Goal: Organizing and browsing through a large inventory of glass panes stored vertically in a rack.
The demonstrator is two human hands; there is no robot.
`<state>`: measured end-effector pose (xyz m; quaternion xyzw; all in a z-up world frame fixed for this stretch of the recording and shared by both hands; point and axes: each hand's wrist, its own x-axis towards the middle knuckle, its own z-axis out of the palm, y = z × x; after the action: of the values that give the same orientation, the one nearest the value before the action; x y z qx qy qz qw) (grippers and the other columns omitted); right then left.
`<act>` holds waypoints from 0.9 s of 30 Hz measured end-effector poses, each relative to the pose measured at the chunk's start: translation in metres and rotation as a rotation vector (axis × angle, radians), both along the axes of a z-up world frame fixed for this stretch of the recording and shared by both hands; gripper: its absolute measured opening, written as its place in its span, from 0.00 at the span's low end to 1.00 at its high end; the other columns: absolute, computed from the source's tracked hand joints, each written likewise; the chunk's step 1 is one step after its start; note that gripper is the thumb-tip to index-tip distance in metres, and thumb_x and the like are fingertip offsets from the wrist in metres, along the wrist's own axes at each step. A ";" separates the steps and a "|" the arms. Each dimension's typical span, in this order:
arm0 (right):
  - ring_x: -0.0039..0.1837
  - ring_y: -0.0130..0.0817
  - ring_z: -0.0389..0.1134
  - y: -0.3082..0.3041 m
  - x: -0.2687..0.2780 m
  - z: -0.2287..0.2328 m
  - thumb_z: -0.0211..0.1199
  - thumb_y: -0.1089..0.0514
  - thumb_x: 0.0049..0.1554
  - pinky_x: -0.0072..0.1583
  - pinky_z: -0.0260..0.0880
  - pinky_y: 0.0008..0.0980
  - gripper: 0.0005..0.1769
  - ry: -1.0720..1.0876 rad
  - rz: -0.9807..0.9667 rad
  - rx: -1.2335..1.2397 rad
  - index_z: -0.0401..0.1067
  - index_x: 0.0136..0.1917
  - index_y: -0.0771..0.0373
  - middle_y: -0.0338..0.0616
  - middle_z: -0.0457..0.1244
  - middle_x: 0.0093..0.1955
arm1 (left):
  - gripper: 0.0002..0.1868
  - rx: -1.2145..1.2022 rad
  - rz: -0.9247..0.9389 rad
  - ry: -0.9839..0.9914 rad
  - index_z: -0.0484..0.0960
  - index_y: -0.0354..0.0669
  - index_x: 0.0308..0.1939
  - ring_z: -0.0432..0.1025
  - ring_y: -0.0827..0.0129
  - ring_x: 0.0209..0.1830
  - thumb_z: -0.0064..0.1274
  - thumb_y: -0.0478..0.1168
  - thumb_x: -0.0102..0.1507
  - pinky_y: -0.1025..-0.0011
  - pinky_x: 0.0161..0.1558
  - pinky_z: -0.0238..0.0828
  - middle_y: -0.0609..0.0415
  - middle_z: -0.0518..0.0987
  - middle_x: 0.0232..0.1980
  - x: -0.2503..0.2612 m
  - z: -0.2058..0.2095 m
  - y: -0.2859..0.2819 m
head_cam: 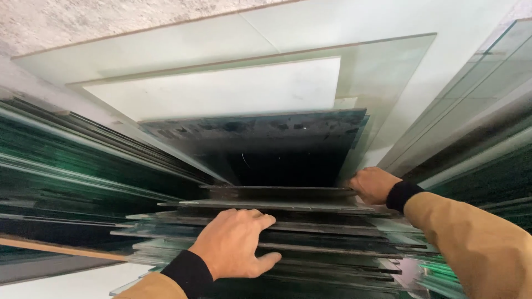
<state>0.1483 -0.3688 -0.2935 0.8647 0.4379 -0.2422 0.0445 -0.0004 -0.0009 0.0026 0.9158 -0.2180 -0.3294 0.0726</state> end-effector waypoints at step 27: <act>0.54 0.56 0.79 0.052 0.007 -0.010 0.63 0.55 0.66 0.55 0.81 0.52 0.20 -0.001 -0.345 0.165 0.80 0.70 0.50 0.54 0.77 0.53 | 0.44 0.009 -0.016 -0.008 0.79 0.42 0.73 0.82 0.52 0.45 0.57 0.71 0.65 0.52 0.44 0.80 0.52 0.87 0.51 0.002 0.000 -0.001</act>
<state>0.1552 -0.3170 -0.3036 0.9277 0.3017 -0.2092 -0.0684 0.0018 -0.0017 0.0026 0.9157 -0.2240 -0.3273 0.0651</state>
